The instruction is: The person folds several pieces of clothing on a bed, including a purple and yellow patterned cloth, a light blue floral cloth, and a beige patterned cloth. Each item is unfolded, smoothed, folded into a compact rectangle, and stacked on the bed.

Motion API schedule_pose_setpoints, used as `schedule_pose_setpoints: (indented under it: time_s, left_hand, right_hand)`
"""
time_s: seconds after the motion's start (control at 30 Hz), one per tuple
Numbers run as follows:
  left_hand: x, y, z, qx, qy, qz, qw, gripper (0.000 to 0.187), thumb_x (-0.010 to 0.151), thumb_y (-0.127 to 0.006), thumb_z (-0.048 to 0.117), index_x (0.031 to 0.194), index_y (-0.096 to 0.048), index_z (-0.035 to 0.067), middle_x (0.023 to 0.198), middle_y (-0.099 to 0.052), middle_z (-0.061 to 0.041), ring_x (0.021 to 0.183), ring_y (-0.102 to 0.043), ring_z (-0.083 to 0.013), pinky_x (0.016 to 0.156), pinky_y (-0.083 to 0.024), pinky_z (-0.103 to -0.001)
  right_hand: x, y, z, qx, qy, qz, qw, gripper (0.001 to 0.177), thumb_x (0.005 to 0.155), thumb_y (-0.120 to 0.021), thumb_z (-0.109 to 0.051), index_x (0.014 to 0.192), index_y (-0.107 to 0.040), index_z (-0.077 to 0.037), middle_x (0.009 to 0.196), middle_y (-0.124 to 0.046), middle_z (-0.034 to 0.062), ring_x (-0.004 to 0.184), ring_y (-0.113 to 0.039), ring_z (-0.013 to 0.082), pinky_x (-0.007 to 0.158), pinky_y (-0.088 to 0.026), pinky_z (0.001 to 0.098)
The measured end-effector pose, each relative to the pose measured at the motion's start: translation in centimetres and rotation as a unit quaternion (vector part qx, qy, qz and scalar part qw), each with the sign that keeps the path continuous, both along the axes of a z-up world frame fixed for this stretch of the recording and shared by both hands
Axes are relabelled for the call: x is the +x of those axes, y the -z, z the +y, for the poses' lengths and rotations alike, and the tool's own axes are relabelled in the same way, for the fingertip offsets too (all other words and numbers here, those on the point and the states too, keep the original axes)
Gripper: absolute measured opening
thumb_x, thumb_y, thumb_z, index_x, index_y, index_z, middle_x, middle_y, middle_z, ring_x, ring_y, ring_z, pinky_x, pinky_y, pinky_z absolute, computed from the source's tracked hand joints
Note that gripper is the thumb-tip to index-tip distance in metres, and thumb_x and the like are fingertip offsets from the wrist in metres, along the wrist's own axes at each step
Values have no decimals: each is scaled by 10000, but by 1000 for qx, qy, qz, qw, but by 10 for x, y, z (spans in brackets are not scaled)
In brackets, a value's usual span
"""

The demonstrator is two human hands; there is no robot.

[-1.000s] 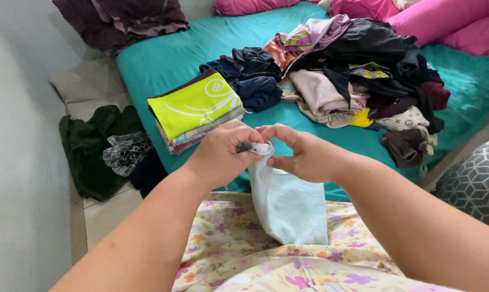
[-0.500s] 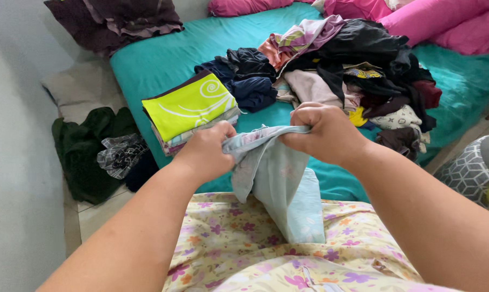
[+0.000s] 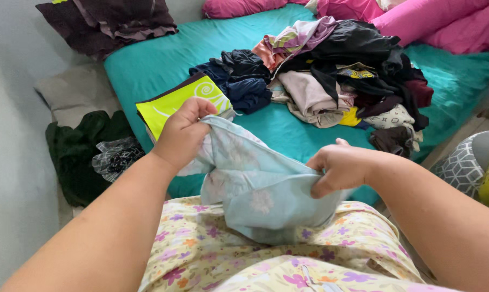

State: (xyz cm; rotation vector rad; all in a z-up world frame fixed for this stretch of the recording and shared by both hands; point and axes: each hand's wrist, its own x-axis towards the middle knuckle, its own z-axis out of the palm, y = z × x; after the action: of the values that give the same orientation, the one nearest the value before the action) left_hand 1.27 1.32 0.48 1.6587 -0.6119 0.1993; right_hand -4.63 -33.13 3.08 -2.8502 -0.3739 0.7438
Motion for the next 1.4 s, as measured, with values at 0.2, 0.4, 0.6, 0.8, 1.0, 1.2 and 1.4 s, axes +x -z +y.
schedule_pose_setpoints:
  time_s: [0.2, 0.4, 0.6, 0.8, 1.0, 1.2, 1.4]
  left_hand:
    - [-15, -17, 13, 195, 15, 33, 980, 369, 714, -658, -8, 1060, -731, 100, 906, -712, 6, 799, -631, -84, 717, -518, -258]
    - [-33, -26, 10, 392, -69, -57, 916, 390, 695, -704, 36, 1070, -734, 139, 962, -759, -83, 906, -727, -224, 820, -555, -336]
    - [-35, -9, 19, 504, -185, -79, 840, 390, 773, -609, 76, 1116, -751, 196, 1158, -720, -103, 1091, -668, -345, 913, -536, -448]
    - [-45, 19, 17, 613, -187, 94, 762, 418, 870, -551, 181, 1213, -748, 317, 1265, -694, -76, 1194, -635, -328, 1030, -515, -449]
    - [-53, 22, 5, 711, -155, 124, 675, 430, 959, -435, 392, 1242, -729, 258, 1355, -663, -51, 1293, -570, -346, 1068, -479, -486]
    - [-40, 12, -9, 573, -267, 192, 751, 469, 972, -451, 479, 1263, -703, 212, 1336, -653, -130, 1253, -611, -349, 1043, -480, -496]
    - [-25, 12, -7, 597, -310, 178, 719, 413, 941, -596, 459, 1193, -744, 167, 1270, -701, -136, 1176, -673, -327, 951, -555, -478]
  right_hand:
    - [6, 17, -26, 105, 66, -267, 956, 183, 787, -689, -189, 950, -757, -142, 802, -725, 87, 744, -697, 241, 729, -572, 417]
    - [23, 22, -52, 271, 213, -539, 769, 146, 909, -671, -146, 1036, -669, -73, 773, -699, 100, 650, -672, 214, 603, -514, 356]
    - [25, 28, -86, 131, 138, -640, 744, 118, 823, -680, -46, 921, -743, -62, 1004, -681, 232, 922, -662, 354, 765, -537, 423]
    - [24, 70, -116, 192, 273, -310, 890, 280, 814, -550, -107, 1017, -743, -90, 827, -723, 172, 817, -718, 353, 801, -547, 424]
    - [26, 82, -121, 271, 337, -192, 881, 389, 971, -615, -327, 968, -695, 54, 936, -666, 306, 812, -671, 508, 725, -520, 560]
    - [25, 81, -117, 162, 312, -423, 835, 557, 821, -790, -480, 1133, -748, -21, 1084, -726, 243, 983, -708, 378, 871, -538, 445]
    - [21, 90, -111, 94, 249, -524, 809, 620, 698, -745, -250, 1282, -733, -43, 1119, -686, 305, 1037, -677, 426, 955, -538, 454]
